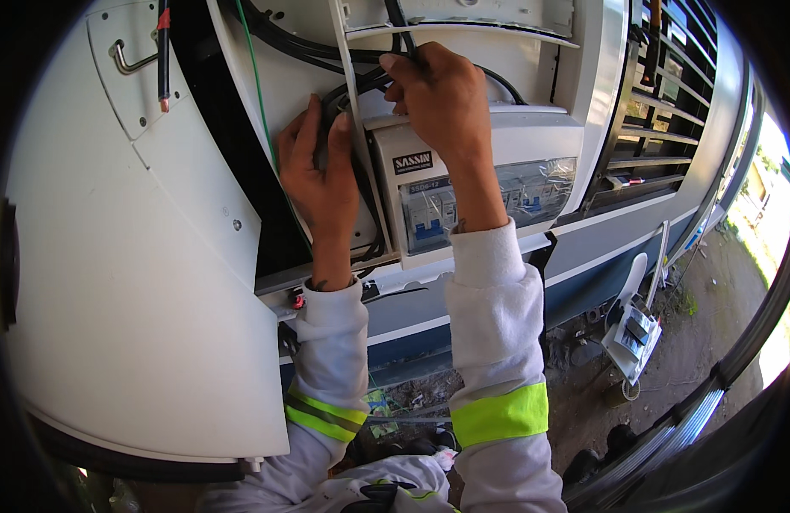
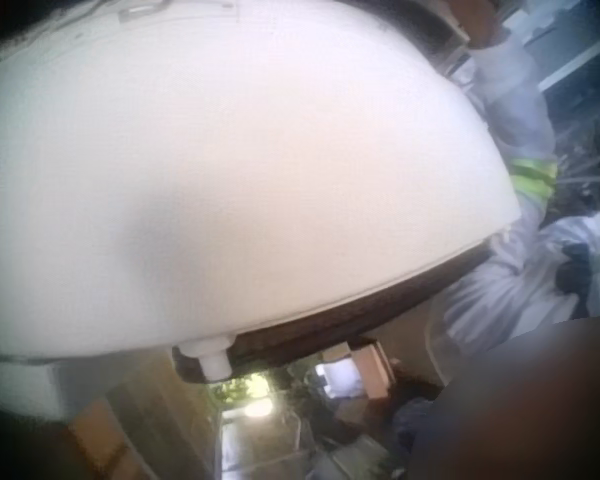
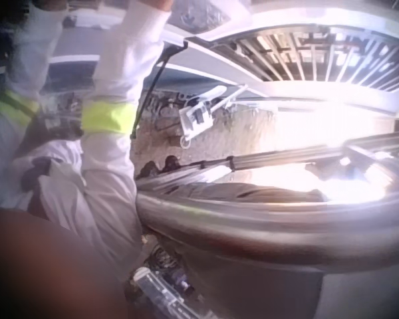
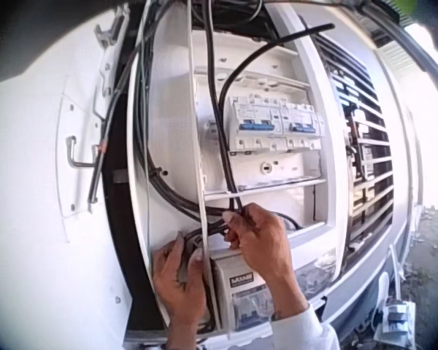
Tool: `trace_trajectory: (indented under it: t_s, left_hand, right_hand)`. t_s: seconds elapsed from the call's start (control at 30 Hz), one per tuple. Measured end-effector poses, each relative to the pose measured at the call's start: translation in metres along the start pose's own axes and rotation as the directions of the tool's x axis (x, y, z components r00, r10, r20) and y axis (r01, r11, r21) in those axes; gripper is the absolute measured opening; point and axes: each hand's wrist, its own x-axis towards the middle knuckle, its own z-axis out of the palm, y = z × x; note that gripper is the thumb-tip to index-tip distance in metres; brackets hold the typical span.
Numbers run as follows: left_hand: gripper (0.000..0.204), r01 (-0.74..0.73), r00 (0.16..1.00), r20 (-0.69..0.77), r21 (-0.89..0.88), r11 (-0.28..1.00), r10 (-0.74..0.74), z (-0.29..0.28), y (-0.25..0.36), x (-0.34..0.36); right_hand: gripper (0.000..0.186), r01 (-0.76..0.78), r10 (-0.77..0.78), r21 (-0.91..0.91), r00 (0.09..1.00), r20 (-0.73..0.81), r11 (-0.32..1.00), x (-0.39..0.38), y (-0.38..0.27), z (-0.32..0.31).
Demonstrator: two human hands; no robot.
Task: The person routes and secures black electrical cables inside an open outdoor electrical cabinet. They pull, loop, and tuck the cables around internal components and along the cabinet walls, organizing the wiring by hand.
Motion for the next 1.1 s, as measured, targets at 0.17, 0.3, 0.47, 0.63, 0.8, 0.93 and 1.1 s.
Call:
trace_trajectory:
  t_s: [0.17, 0.3, 0.47, 0.63, 0.8, 0.93, 1.1]
  left_hand:
    - [0.051, -0.284, 0.936, -0.148, 0.214, 0.935, 0.319, 0.008, -0.014, -0.011]
    - [0.059, -0.229, 0.944, -0.209, 0.144, 0.963, 0.255, 0.015, -0.023, -0.013]
    - [0.053, -0.259, 0.935, -0.214, 0.127, 0.958, 0.281, 0.016, -0.022, -0.007]
    - [0.049, -0.268, 0.954, -0.079, 0.208, 0.941, 0.289, 0.003, -0.017, 0.001]
    - [0.042, -0.214, 0.976, -0.006, 0.195, 0.957, 0.22, -0.006, -0.01, 0.007]
    - [0.039, -0.188, 0.981, -0.012, 0.163, 0.968, 0.193, -0.007, -0.01, 0.009]
    - [0.038, -0.215, 0.967, -0.11, 0.147, 0.966, 0.231, 0.001, -0.014, 0.002]
  right_hand:
    - [0.031, -0.086, 0.086, -0.008, 0.995, 0.045, 0.996, -0.002, -0.002, -0.002]
    - [0.032, -0.077, 0.077, 0.001, 0.996, 0.053, 0.997, -0.003, -0.001, -0.001]
    - [0.034, -0.033, 0.034, -0.029, 0.999, 0.036, 0.999, -0.002, 0.002, -0.001]
    - [0.03, -0.01, 0.011, -0.012, 0.997, 0.081, 1.0, 0.0, 0.007, -0.006]
    - [0.029, 0.067, -0.067, 0.0, 0.985, 0.157, 0.998, 0.004, 0.011, -0.009]
    - [0.028, 0.013, -0.017, 0.033, 0.992, 0.122, 0.999, 0.004, 0.012, -0.008]
    - [0.03, 0.042, -0.042, 0.029, 0.999, 0.011, 0.999, -0.003, 0.012, -0.002]
